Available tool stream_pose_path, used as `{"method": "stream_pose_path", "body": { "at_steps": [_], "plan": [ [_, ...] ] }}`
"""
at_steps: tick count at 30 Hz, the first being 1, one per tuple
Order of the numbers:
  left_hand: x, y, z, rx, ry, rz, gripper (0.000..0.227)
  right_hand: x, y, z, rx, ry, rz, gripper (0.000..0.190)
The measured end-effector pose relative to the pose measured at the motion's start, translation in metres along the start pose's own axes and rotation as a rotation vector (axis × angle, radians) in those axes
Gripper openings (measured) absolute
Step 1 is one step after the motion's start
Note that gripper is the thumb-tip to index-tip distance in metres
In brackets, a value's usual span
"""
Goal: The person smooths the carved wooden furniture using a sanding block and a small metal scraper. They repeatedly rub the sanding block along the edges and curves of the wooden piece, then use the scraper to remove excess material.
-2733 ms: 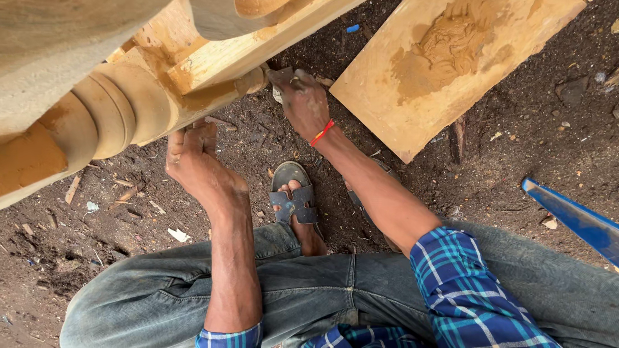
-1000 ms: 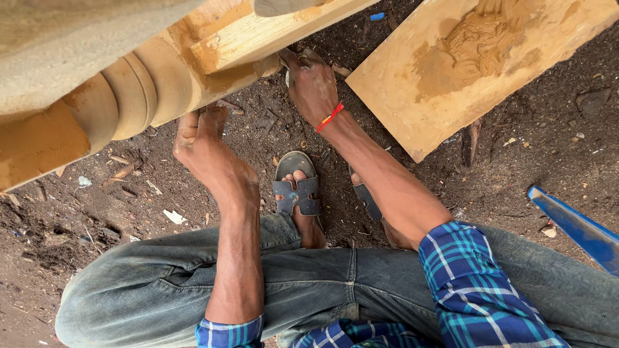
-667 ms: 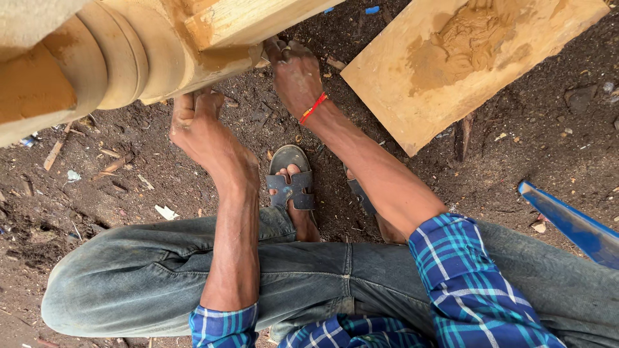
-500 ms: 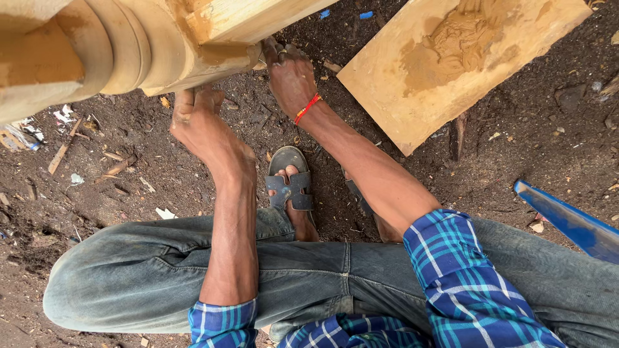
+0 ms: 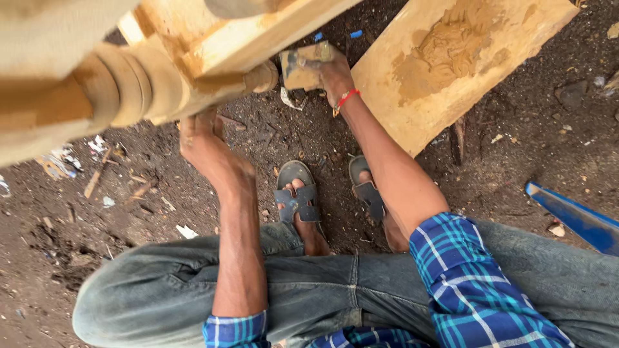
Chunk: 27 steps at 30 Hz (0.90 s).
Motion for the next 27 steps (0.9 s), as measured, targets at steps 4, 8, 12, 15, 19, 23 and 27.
{"method": "stream_pose_path", "body": {
  "at_steps": [4, 8, 12, 15, 19, 23, 27],
  "plan": [
    [-0.003, 0.008, -0.007, -0.027, 0.121, -0.047, 0.034, 0.014, 0.009, 0.003, -0.04, 0.049, 0.044, 0.032],
    [-0.004, 0.016, -0.006, 0.012, 0.13, -0.051, 0.027, 0.018, 0.017, 0.007, -0.026, 0.164, 0.104, 0.032],
    [-0.016, 0.012, -0.004, 0.036, 0.157, -0.023, 0.024, 0.047, 0.026, -0.001, -0.063, 0.115, 0.187, 0.031],
    [-0.02, 0.011, -0.004, 0.1, 0.155, 0.088, 0.019, 0.054, 0.031, 0.012, -0.066, 0.014, 0.182, 0.04],
    [-0.017, 0.005, -0.003, 0.055, 0.145, 0.126, 0.018, 0.041, 0.018, 0.05, -0.041, -0.04, -0.285, 0.032],
    [-0.013, 0.003, -0.002, 0.015, 0.105, 0.0, 0.026, 0.023, 0.001, 0.078, -0.02, 0.053, -0.634, 0.031],
    [-0.013, 0.009, -0.001, 0.01, 0.107, -0.077, 0.027, 0.025, -0.004, 0.068, -0.084, -0.021, -0.411, 0.041]
  ]
}}
Point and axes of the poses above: each hand's wrist, its own z-axis towards the middle knuckle, its own y-axis out of the palm, x = y × z, the point moved 1 cm from there along z, towards the middle knuckle, and after that the axes turned 1 degree about -y, right-handed, at the moved point
